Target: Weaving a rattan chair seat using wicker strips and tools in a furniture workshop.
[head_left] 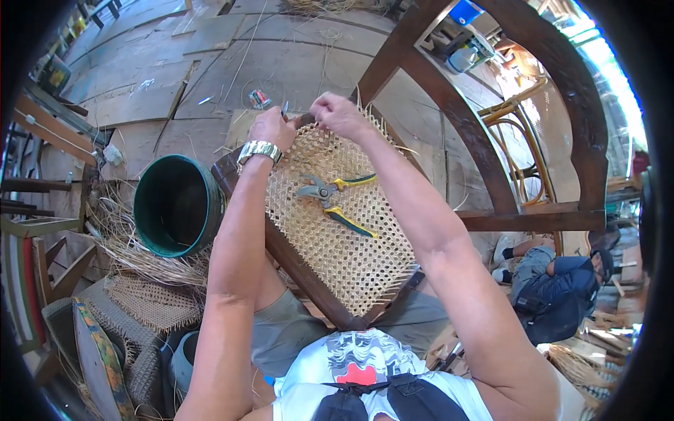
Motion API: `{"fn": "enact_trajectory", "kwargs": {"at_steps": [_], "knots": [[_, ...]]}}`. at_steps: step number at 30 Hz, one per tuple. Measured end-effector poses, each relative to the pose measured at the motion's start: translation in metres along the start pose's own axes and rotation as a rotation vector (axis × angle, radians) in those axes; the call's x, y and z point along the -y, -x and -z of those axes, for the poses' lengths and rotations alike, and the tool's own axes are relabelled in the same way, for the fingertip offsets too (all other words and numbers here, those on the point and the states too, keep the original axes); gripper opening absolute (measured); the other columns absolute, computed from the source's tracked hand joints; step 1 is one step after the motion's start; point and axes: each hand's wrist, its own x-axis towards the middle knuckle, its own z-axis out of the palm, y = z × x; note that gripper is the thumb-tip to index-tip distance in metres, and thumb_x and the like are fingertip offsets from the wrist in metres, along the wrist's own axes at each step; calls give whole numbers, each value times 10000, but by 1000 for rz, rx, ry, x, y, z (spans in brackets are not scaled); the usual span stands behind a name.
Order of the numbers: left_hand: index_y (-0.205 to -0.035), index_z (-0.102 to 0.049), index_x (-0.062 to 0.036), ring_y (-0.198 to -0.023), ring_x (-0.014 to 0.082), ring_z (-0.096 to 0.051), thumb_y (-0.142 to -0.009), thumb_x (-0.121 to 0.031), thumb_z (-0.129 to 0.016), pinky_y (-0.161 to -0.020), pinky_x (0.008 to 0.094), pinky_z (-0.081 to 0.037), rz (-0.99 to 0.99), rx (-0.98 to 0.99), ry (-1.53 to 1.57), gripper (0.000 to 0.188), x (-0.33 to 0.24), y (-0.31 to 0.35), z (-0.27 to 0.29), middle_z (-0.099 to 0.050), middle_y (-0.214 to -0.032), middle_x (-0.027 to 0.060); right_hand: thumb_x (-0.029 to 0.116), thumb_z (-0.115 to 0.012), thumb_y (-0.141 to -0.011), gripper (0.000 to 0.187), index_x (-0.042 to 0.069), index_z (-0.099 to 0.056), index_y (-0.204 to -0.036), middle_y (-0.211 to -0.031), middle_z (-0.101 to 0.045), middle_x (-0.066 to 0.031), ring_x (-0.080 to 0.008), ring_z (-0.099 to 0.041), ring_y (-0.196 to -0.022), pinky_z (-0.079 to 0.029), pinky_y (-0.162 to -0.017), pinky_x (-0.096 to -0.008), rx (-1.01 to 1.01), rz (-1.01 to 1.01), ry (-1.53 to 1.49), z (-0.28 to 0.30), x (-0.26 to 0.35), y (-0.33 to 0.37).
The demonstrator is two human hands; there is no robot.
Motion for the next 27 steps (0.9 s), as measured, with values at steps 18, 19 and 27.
{"fn": "enact_trajectory", "kwargs": {"at_steps": [18, 19, 27], "knots": [[-1038, -719, -55, -982, 333, -693, -802, -562, -711, -863, 438, -520, -90, -53, -191, 559, -32, 5, -13, -733, -1026, 163, 107, -673, -913, 141, 4, -652, -1008, -948, -660, -116, -243, -649, -875, -521, -805, -352, -468, -117, -85, 87, -23, 327], [-1057, -729, -65, -959, 308, -695, -815, -516, -701, -853, 419, -520, -92, -25, -198, 513, -31, 6, -10, -737, -1015, 150, 113, -682, -905, 159, 5, -653, -1019, -953, -660, -111, -252, -645, -900, -519, -810, -359, -392, -139, 76, 102, -11, 359], [-1127, -705, -22, -1078, 350, -642, -818, -744, -567, -959, 418, -465, -261, -59, -431, 797, 33, -55, 5, -707, -1113, 194, 142, -648, -949, 173, 16, -649, -1068, -868, -655, -76, -156, -633, -807, -515, -743, -305, -776, -945, 17, 110, -69, 696]]}}
